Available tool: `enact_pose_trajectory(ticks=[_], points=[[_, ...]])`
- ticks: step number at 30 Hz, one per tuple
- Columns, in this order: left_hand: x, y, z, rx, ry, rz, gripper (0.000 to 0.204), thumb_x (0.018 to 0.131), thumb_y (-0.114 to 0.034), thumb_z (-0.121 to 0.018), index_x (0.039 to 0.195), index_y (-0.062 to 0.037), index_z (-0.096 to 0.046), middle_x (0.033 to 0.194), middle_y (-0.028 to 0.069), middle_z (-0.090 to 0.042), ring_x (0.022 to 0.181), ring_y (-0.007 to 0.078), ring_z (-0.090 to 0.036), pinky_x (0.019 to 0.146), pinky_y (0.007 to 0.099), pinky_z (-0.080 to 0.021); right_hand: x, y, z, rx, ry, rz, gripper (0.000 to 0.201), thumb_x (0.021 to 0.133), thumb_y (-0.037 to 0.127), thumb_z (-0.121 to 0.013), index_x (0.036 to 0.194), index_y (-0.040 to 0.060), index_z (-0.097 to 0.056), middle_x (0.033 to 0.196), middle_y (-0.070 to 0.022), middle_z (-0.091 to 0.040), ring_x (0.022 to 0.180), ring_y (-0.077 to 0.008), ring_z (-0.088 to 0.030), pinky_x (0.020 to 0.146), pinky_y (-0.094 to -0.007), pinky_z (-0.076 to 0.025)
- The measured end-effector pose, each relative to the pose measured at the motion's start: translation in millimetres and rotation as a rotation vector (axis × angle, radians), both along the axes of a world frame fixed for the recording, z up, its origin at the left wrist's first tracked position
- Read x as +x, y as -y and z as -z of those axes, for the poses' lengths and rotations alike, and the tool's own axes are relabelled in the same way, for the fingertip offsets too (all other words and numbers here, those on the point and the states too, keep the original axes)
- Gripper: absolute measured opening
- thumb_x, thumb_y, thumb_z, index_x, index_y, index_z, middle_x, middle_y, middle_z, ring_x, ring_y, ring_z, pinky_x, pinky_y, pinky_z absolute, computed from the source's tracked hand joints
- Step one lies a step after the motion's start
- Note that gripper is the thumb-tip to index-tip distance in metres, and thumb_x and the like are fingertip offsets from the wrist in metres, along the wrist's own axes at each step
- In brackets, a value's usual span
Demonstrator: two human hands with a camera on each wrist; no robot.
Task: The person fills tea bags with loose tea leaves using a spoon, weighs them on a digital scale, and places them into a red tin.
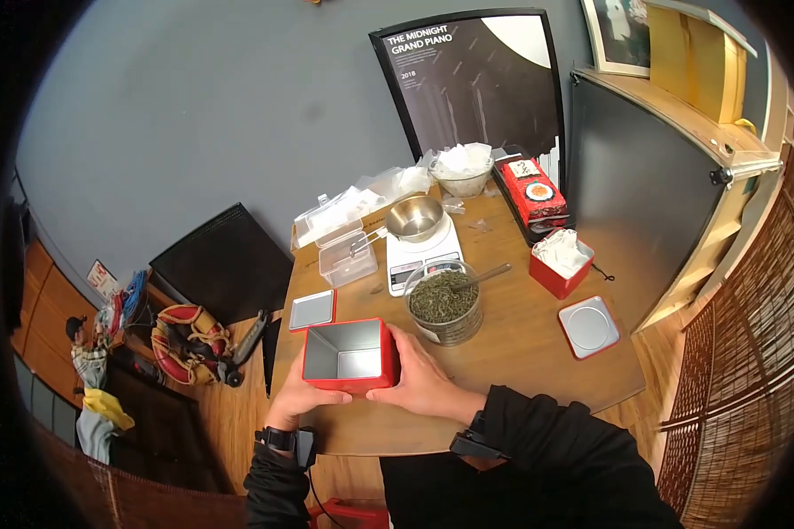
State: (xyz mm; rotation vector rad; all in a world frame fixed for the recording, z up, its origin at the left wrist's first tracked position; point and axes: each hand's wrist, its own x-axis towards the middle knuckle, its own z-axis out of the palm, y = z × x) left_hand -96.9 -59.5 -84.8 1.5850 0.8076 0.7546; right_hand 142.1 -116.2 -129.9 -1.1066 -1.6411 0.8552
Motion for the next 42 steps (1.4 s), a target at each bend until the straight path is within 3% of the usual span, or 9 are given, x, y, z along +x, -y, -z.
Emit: enact_pose_trajectory(ticks=[18,20,21,22,24,28,33,34,42], points=[[-39,-62,5,0.153,-0.389,-0.231,0.067,0.074,0.004,-0.073,0.138,-0.0010,-0.053,0.117,0.0060,-0.062,0.097,0.0121,-0.060,0.086,0.0245,-0.049,5,6,8,-0.048,0.039,0.036,0.077,0.089,0.026,-0.071,0.146,-0.0056,-0.031,0.143,-0.0259,-0.041,0.130,-0.0397,-0.046,0.106,-0.0445,-0.041],[-56,-87,20,0.469,-0.463,-0.288,0.067,0.075,0.004,-0.072,0.139,0.0009,-0.052,0.123,0.0088,-0.061,0.105,0.0146,-0.061,0.089,0.0273,-0.050,4,5,9,-0.039,0.033,0.043,0.076,0.089,0.027,-0.071,0.146,-0.0050,-0.032,0.142,-0.0260,-0.041,0.130,-0.0400,-0.046,0.105,-0.0448,-0.042],[-57,-95,23,0.315,-0.301,-0.279,0.066,0.076,0.001,-0.073,0.138,0.0038,-0.051,0.127,0.0114,-0.061,0.115,0.0186,-0.060,0.094,0.0323,-0.051,4,5,9,-0.027,0.031,0.043,0.074,0.090,0.028,-0.070,0.145,-0.0044,-0.033,0.142,-0.0260,-0.042,0.129,-0.0404,-0.047,0.105,-0.0451,-0.042],[-55,-102,28,0.232,-0.146,-0.274,0.076,0.074,-0.010,-0.080,0.141,0.0065,-0.046,0.134,0.0184,-0.059,0.126,0.0259,-0.058,0.102,0.0370,-0.048,2,5,8,-0.032,0.030,0.059,0.074,0.090,0.028,-0.070,0.145,-0.0044,-0.033,0.142,-0.0260,-0.042,0.129,-0.0404,-0.047,0.105,-0.0451,-0.042],[-55,-131,27,0.549,-0.560,-0.249,0.091,0.070,-0.022,-0.086,0.144,0.0073,-0.041,0.139,0.0252,-0.056,0.131,0.0320,-0.054,0.106,0.0382,-0.045,4,8,2,-0.067,0.067,0.074,0.074,0.090,0.029,-0.070,0.145,-0.0036,-0.034,0.141,-0.0260,-0.042,0.128,-0.0416,-0.047,0.105,-0.0452,-0.042],[-59,-159,37,0.642,-0.887,-0.195,0.107,0.059,-0.029,-0.093,0.145,0.0078,-0.040,0.141,0.0283,-0.052,0.135,0.0344,-0.050,0.113,0.0377,-0.039,3,5,6,-0.059,0.062,0.077,0.073,0.090,0.029,-0.070,0.145,-0.0031,-0.034,0.140,-0.0254,-0.042,0.127,-0.0418,-0.048,0.104,-0.0452,-0.043],[-46,-163,17,0.435,-0.833,-0.144,0.105,0.057,-0.029,-0.094,0.142,0.0078,-0.045,0.132,0.0250,-0.060,0.128,0.0349,-0.055,0.109,0.0376,-0.042,2,3,11,-0.058,0.062,0.072,0.072,0.090,0.028,-0.069,0.144,-0.0044,-0.034,0.139,-0.0253,-0.043,0.128,-0.0418,-0.047,0.104,-0.0454,-0.042],[-44,-162,14,0.357,-0.803,-0.129,0.102,0.057,-0.030,-0.095,0.139,0.0075,-0.048,0.129,0.0235,-0.063,0.125,0.0349,-0.058,0.107,0.0375,-0.044,1,1,16,-0.014,0.076,0.085,0.073,0.090,0.028,-0.070,0.145,-0.0037,-0.034,0.138,-0.0234,-0.044,0.117,-0.0369,-0.052,0.094,-0.0411,-0.048],[-59,-160,31,0.439,-0.751,-0.275,0.094,0.055,-0.028,-0.096,0.132,0.0057,-0.055,0.117,0.0194,-0.066,0.110,0.0289,-0.064,0.097,0.0357,-0.049,2,2,13,0.036,0.083,0.098,0.072,0.089,0.027,-0.071,0.145,-0.0027,-0.036,0.135,-0.0207,-0.045,0.103,-0.0311,-0.058,0.078,-0.0355,-0.054]])
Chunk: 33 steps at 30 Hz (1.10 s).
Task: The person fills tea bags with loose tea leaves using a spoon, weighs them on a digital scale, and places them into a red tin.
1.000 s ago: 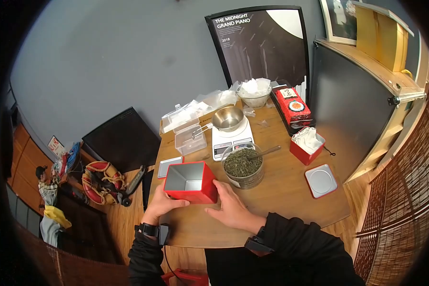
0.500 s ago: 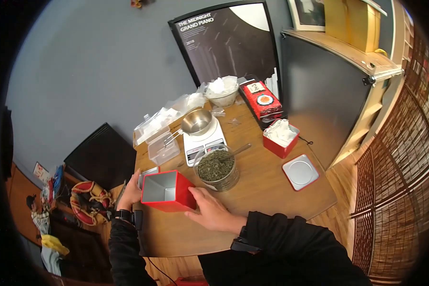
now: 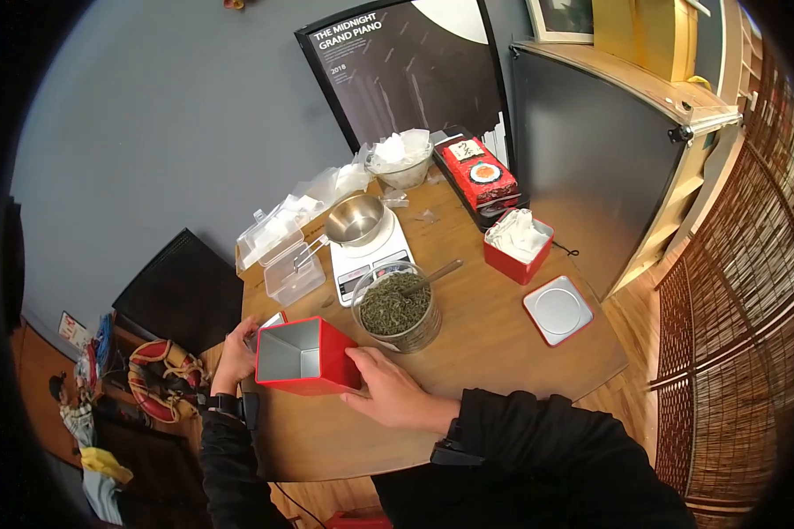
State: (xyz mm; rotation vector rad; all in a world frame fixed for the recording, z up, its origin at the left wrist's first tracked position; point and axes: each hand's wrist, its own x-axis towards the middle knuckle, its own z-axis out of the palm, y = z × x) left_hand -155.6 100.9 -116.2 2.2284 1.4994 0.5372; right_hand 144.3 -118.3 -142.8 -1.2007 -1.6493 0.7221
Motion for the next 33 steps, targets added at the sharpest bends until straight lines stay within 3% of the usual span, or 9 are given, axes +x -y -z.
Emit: enact_pose_trajectory(ticks=[2,5,7,10,11,15,20,33], points=[[-5,0,2,-0.019,-0.030,-0.003,0.094,0.053,-0.027,-0.097,0.132,0.0057,-0.056,0.113,0.0183,-0.067,0.106,0.0281,-0.065,0.094,0.0352,-0.050,1,2,-10,-0.145,-0.048,-0.038,0.069,0.089,0.026,-0.070,0.142,-0.0049,-0.037,0.137,-0.0247,-0.045,0.125,-0.0410,-0.050,0.102,-0.0440,-0.044],[-9,3,1,0.104,-0.070,-0.017,0.097,0.049,-0.030,-0.098,0.130,0.0051,-0.058,0.102,0.0167,-0.068,0.094,0.0277,-0.066,0.086,0.0350,-0.052,1,2,-7,-0.097,-0.034,-0.023,0.069,0.089,0.026,-0.070,0.143,-0.0046,-0.037,0.137,-0.0241,-0.046,0.123,-0.0401,-0.051,0.101,-0.0434,-0.045],[-3,5,-13,-0.059,-0.149,-0.053,0.097,0.044,-0.033,-0.097,0.125,0.0057,-0.061,0.094,0.0169,-0.068,0.086,0.0279,-0.068,0.079,0.0354,-0.054,1,1,-6,-0.088,-0.034,-0.023,0.069,0.090,0.026,-0.070,0.143,-0.0047,-0.037,0.137,-0.0240,-0.046,0.122,-0.0398,-0.052,0.101,-0.0434,-0.045],[-10,0,-7,-0.070,-0.169,-0.064,0.091,0.043,-0.036,-0.095,0.117,0.0064,-0.063,0.087,0.0169,-0.068,0.080,0.0282,-0.068,0.073,0.0359,-0.055,1,1,-2,-0.074,-0.043,-0.020,0.069,0.090,0.026,-0.070,0.143,-0.0048,-0.038,0.137,-0.0236,-0.046,0.120,-0.0387,-0.053,0.100,-0.0431,-0.046],[-4,6,-15,-0.104,-0.173,-0.095,0.081,0.042,-0.036,-0.094,0.106,0.0049,-0.065,0.091,0.0178,-0.068,0.086,0.0301,-0.068,0.077,0.0370,-0.054,1,0,-2,-0.068,-0.054,-0.020,0.069,0.090,0.027,-0.070,0.143,-0.0049,-0.038,0.137,-0.0234,-0.046,0.120,-0.0381,-0.053,0.099,-0.0427,-0.046],[-10,7,-10,-0.081,-0.194,-0.118,0.077,0.041,-0.039,-0.094,0.100,0.0008,-0.064,0.101,0.0199,-0.067,0.099,0.0343,-0.064,0.086,0.0390,-0.052,2,3,-10,-0.102,-0.059,-0.026,0.069,0.090,0.026,-0.070,0.143,-0.0052,-0.038,0.137,-0.0225,-0.047,0.117,-0.0358,-0.055,0.094,-0.0407,-0.049],[-11,12,-10,-0.115,-0.190,-0.138,0.081,0.040,-0.040,-0.094,0.102,0.0010,-0.063,0.102,0.0199,-0.066,0.099,0.0334,-0.064,0.087,0.0381,-0.052,1,4,-9,-0.118,-0.078,-0.019,0.067,0.089,0.024,-0.072,0.141,-0.0037,-0.040,0.134,-0.0200,-0.048,0.110,-0.0297,-0.058,0.083,-0.0369,-0.053],[-15,13,-8,-0.180,-0.205,-0.148,0.089,0.036,-0.047,-0.095,0.104,0.0005,-0.063,0.106,0.0200,-0.065,0.103,0.0330,-0.062,0.090,0.0395,-0.052,2,2,-3,-0.109,-0.087,-0.019,0.063,0.089,0.021,-0.072,0.139,-0.0029,-0.042,0.129,-0.0184,-0.050,0.103,-0.0295,-0.059,0.081,-0.0361,-0.053]])
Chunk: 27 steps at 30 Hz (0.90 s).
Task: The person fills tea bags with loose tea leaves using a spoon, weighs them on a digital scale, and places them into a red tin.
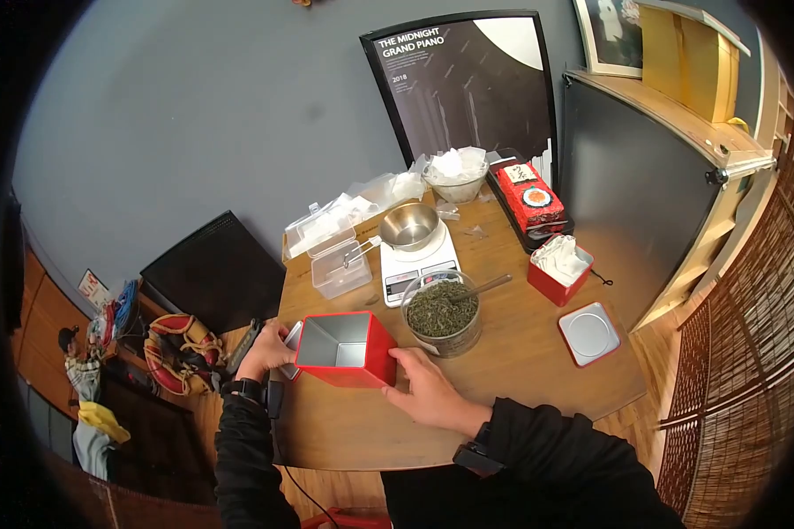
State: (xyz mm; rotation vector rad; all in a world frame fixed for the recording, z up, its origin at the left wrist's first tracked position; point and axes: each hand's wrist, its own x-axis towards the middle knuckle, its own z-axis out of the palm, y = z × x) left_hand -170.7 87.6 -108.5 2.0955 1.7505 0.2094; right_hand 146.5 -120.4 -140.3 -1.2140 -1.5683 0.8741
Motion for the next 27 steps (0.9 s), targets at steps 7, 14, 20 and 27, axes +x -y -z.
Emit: enact_pose_trajectory(ticks=[7,14,20,27], points=[[-15,16,-7,0.108,-0.056,-0.065,0.091,0.037,-0.049,-0.097,0.105,0.0020,-0.064,0.111,0.0201,-0.064,0.104,0.0318,-0.063,0.091,0.0386,-0.052,0,-3,12,0.069,-0.006,0.003,0.063,0.087,0.019,-0.074,0.139,-0.0019,-0.044,0.128,-0.0176,-0.053,0.108,-0.0261,-0.059,0.079,-0.0330,-0.054],[-26,28,-12,-0.012,0.152,-0.121,0.084,0.044,-0.039,-0.099,0.105,0.0069,-0.064,0.103,0.0199,-0.070,0.095,0.0291,-0.069,0.085,0.0375,-0.055,2,1,2,0.008,-0.015,-0.005,0.058,0.087,0.019,-0.072,0.134,-0.0053,-0.047,0.123,-0.0191,-0.053,0.103,-0.0271,-0.059,0.076,-0.0345,-0.052],[-37,28,-5,0.254,0.167,-0.103,0.056,0.060,-0.028,-0.095,0.095,0.0042,-0.066,0.088,0.0155,-0.072,0.081,0.0246,-0.071,0.074,0.0365,-0.055,1,-1,10,0.081,-0.010,0.011,0.058,0.087,0.019,-0.071,0.134,-0.0069,-0.047,0.122,-0.0188,-0.053,0.102,-0.0279,-0.059,0.077,-0.0351,-0.052],[-11,52,-45,0.488,0.568,0.032,0.015,0.094,-0.009,-0.068,0.084,-0.0029,-0.059,0.075,-0.0059,-0.053,0.071,0.0048,-0.045,0.063,0.0228,-0.040,1,3,7,0.072,-0.072,0.072,0.039,0.086,0.013,-0.069,0.119,-0.0025,-0.056,0.107,-0.0148,-0.060,0.090,-0.0235,-0.062,0.074,-0.0333,-0.051]])
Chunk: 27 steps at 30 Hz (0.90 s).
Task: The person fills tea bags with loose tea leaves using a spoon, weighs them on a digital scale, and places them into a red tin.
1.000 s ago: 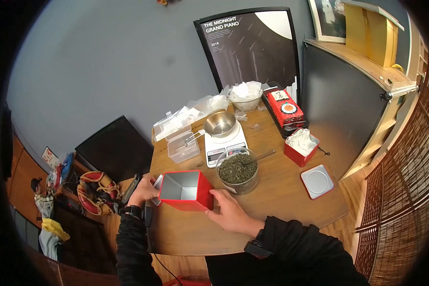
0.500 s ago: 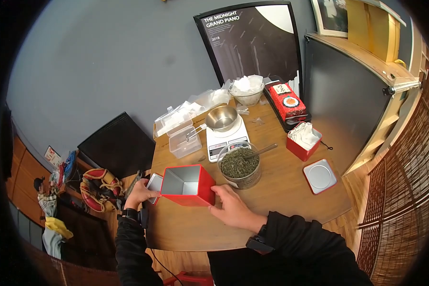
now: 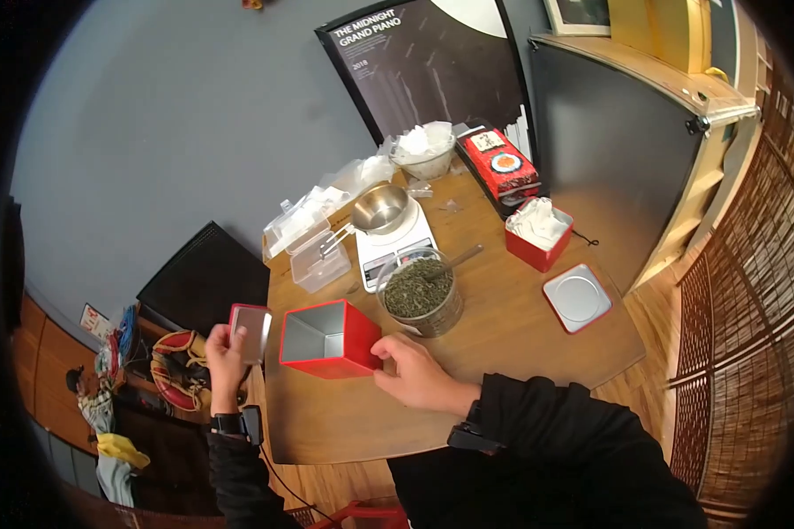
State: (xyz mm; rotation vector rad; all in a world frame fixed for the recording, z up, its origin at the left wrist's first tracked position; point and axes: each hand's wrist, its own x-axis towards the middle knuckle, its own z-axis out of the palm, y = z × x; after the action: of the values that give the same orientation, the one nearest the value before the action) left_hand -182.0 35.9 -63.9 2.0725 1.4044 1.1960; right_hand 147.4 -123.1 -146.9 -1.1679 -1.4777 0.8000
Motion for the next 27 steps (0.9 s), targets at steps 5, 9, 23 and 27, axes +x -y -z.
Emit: enact_pose_trajectory(ticks=[5,9,23,27], points=[[53,47,-43,0.236,-0.017,0.176,0.008,0.093,0.001,-0.064,0.101,0.0029,-0.064,0.089,0.0063,-0.065,0.081,0.0134,-0.059,0.075,0.0252,-0.046,3,3,-2,0.263,-0.231,0.059,0.011,0.085,-0.001,-0.061,0.096,0.0007,-0.059,0.081,-0.0057,-0.061,0.071,-0.0136,-0.057,0.066,-0.0271,-0.047],[82,64,-54,0.631,-0.425,0.351,0.024,0.079,0.008,-0.070,0.101,-0.0010,-0.068,0.107,0.0150,-0.070,0.105,0.0350,-0.066,0.090,0.0410,-0.052,16,13,-5,0.205,-0.488,0.061,0.011,0.089,-0.005,-0.051,0.094,0.0016,-0.058,0.083,-0.0034,-0.063,0.071,-0.0088,-0.057,0.066,-0.0249,-0.047],[92,73,-39,0.522,-0.540,0.426,0.043,0.073,-0.008,-0.078,0.116,-0.0052,-0.070,0.119,0.0171,-0.067,0.114,0.0390,-0.062,0.097,0.0470,-0.049,38,13,-29,0.075,0.342,0.047,0.015,0.087,0.002,-0.051,0.097,0.0007,-0.063,0.073,-0.0157,-0.066,0.063,-0.0327,-0.064,0.059,-0.0400,-0.051],[92,73,-41,0.417,-0.622,0.416,0.051,0.079,-0.020,-0.079,0.126,-0.0063,-0.066,0.130,0.0194,-0.062,0.124,0.0422,-0.056,0.103,0.0475,-0.045,38,8,-11,0.011,0.811,0.023,0.019,0.090,0.013,-0.058,0.103,0.0016,-0.065,0.078,-0.0208,-0.068,0.073,-0.0406,-0.067,0.065,-0.0498,-0.053]])
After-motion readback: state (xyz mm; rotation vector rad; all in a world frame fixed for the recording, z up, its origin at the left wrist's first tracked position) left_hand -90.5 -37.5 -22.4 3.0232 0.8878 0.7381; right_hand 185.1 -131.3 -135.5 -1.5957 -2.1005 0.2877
